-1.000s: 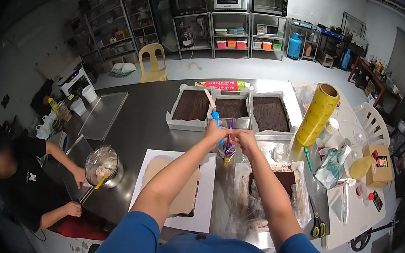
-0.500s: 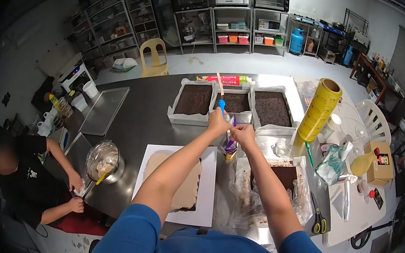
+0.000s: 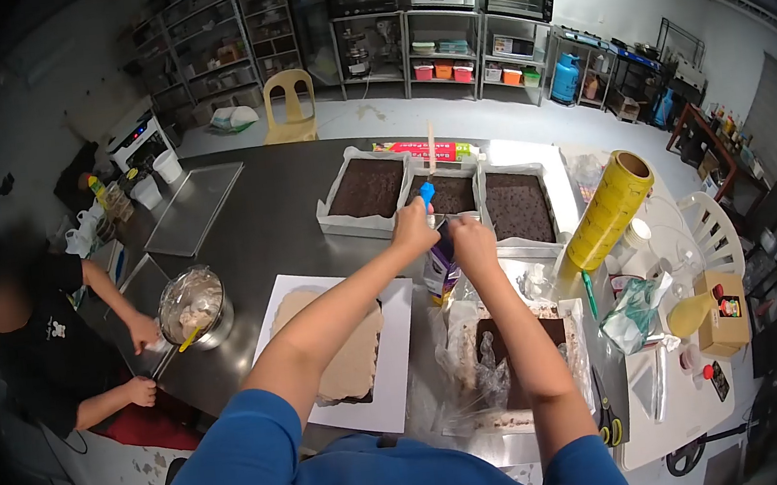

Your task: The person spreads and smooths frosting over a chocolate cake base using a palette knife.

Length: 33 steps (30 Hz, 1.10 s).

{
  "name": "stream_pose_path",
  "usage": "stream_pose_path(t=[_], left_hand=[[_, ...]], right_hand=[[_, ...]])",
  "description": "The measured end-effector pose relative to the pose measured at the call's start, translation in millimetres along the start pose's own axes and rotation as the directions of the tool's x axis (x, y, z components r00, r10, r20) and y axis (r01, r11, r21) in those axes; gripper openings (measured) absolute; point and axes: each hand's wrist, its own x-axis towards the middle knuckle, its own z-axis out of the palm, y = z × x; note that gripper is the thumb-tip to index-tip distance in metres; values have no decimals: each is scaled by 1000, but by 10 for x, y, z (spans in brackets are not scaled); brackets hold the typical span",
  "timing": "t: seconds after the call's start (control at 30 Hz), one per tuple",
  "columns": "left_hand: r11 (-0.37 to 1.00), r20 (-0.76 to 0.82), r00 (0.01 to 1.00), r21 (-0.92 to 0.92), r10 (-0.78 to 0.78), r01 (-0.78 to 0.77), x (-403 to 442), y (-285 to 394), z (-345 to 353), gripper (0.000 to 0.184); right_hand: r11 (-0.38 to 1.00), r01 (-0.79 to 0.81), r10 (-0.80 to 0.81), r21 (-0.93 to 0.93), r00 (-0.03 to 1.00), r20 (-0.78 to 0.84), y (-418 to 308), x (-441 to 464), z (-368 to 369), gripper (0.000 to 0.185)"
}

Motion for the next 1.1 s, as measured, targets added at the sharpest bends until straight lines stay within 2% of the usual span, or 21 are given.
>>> stream_pose_path(t=[0.03,0.07,0.1,0.13,0.17,0.2,0.23,0.3,0.33,0.37,0.43,0.47,0.6,0.63,0.67,0.73,0.83,0.93,1.07,1.1], left_hand=[[1000,-24,1000,24,17,-16,3,0,43,34],[998,-47,998,50,34,-32,3,-16,65,34],[998,-49,998,50,30,-27,-13,-20,35,34],[999,-49,998,7,34,-34,-24,-15,-15,34],[999,-49,998,-34,39,-41,-34,-6,-59,34],[999,-53,998,-34,36,-38,-40,-22,-61,34],[999,-48,998,-28,29,-30,-48,-35,-58,34],[1000,-49,999,-22,13,-14,-63,-61,-87,35],[997,-62,997,-64,35,-39,-75,-72,-104,34],[992,-76,996,-107,56,-64,-94,-82,-113,33],[986,-91,995,-158,38,-52,-106,-139,-51,30],[989,-81,995,-137,50,-61,-96,-151,-12,29],[985,-110,993,-159,53,-70,-196,-177,-86,27],[983,-140,989,-165,53,-76,-220,-183,-110,26],[984,-142,989,-163,46,-69,-241,-184,-149,26],[986,-176,976,-81,129,-145,-269,-163,-232,32],[972,-168,980,-188,108,-140,-468,-31,-574,32],[975,-165,985,-211,39,-74,-697,-18,-967,30],[905,-176,978,-423,-114,30,-1050,-175,-1447,33],[887,-184,969,-458,-166,65,-1164,-177,-1587,34]], right_hand=[[973,226,-229,34,969,99,22,55,47,6],[896,436,-445,89,876,186,50,110,87,7],[894,438,-448,92,874,188,54,172,52,7],[872,476,-476,114,769,427,51,252,-13,8],[850,506,-473,146,611,635,23,321,-60,10],[861,500,-382,88,523,762,-20,371,-13,11],[858,505,-386,90,519,762,-33,426,5,11],[802,585,-315,119,246,917,-81,532,36,25],[789,601,-285,128,174,943,-116,585,56,27],[785,605,-288,135,163,944,-166,615,89,27],[845,533,2,-35,62,998,-233,635,226,26],[842,538,-2,-30,58,998,-194,637,343,26],[984,165,-112,73,237,965,186,441,910,23],[992,65,-126,112,284,950,247,398,1065,23],[987,-36,-134,154,334,933,74,724,1301,22],[942,-230,-127,246,433,892,189,496,1591,21],[791,-473,-73,388,557,827,759,171,1897,19],[540,-662,42,521,639,768,1146,21,2258,18],[132,-750,238,648,658,714,1636,-114,2701,16],[164,-776,267,609,630,730,1508,-128,2659,29]])
